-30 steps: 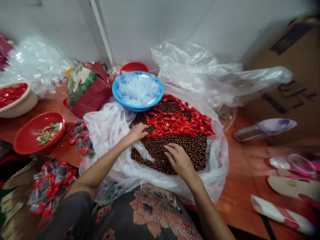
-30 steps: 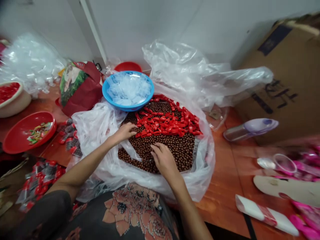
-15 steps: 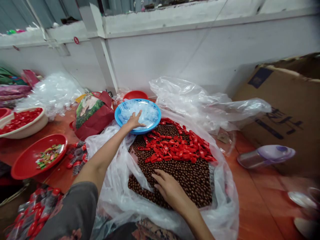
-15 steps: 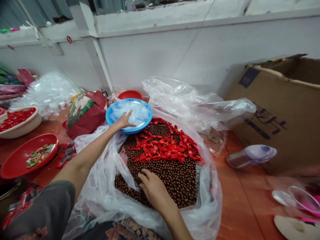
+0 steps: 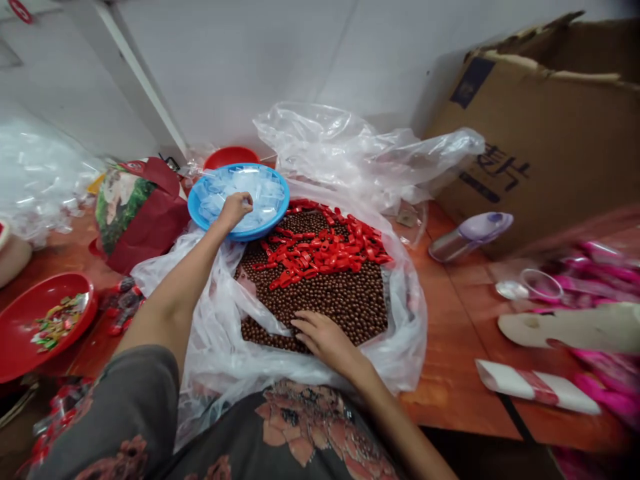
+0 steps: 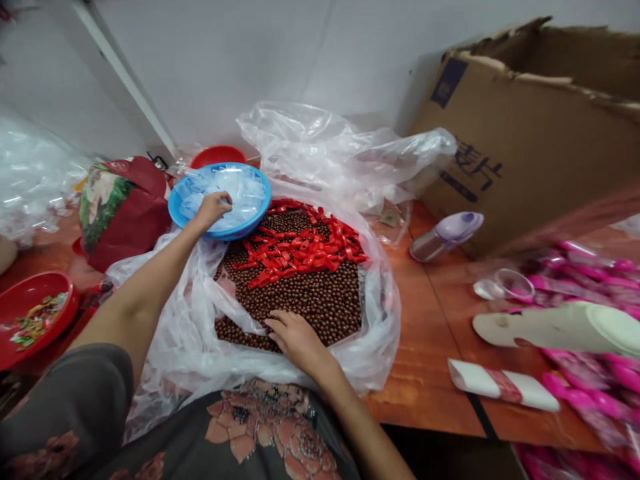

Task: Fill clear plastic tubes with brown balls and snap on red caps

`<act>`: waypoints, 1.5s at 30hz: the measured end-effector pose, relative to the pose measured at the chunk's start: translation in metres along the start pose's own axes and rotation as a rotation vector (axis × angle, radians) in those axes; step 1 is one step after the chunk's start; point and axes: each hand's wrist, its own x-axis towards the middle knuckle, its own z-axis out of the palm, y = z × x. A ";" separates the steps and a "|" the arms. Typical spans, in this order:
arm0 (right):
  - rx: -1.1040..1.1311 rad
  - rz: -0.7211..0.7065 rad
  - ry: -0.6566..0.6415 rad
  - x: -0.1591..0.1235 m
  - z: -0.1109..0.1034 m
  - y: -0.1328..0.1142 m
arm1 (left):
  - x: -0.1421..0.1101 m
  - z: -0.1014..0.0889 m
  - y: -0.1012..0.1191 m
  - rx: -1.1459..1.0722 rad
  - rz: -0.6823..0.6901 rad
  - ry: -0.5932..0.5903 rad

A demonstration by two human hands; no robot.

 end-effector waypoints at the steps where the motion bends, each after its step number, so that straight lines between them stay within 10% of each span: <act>1: -0.003 0.002 0.001 -0.001 0.001 0.000 | -0.005 -0.003 0.009 -0.043 0.019 0.012; 9: -0.027 0.004 -0.016 -0.004 0.007 -0.006 | -0.077 0.041 0.097 -0.569 0.110 -0.347; 16: -0.037 -0.036 0.102 -0.014 0.015 -0.003 | -0.103 0.074 0.112 -0.583 0.270 -0.421; 21: -0.035 -0.095 0.212 -0.003 0.012 0.012 | -0.080 0.048 0.091 -0.321 0.426 -0.240; 26: -0.030 -0.088 0.233 0.001 0.014 0.014 | -0.029 0.007 0.037 0.040 0.065 0.025; 34: -0.025 -0.138 0.225 -0.003 0.032 0.026 | 0.047 -0.002 0.007 0.589 -0.022 -0.375; 45: 0.050 -0.078 0.170 -0.001 0.025 0.017 | 0.058 -0.005 -0.027 0.503 0.127 -0.214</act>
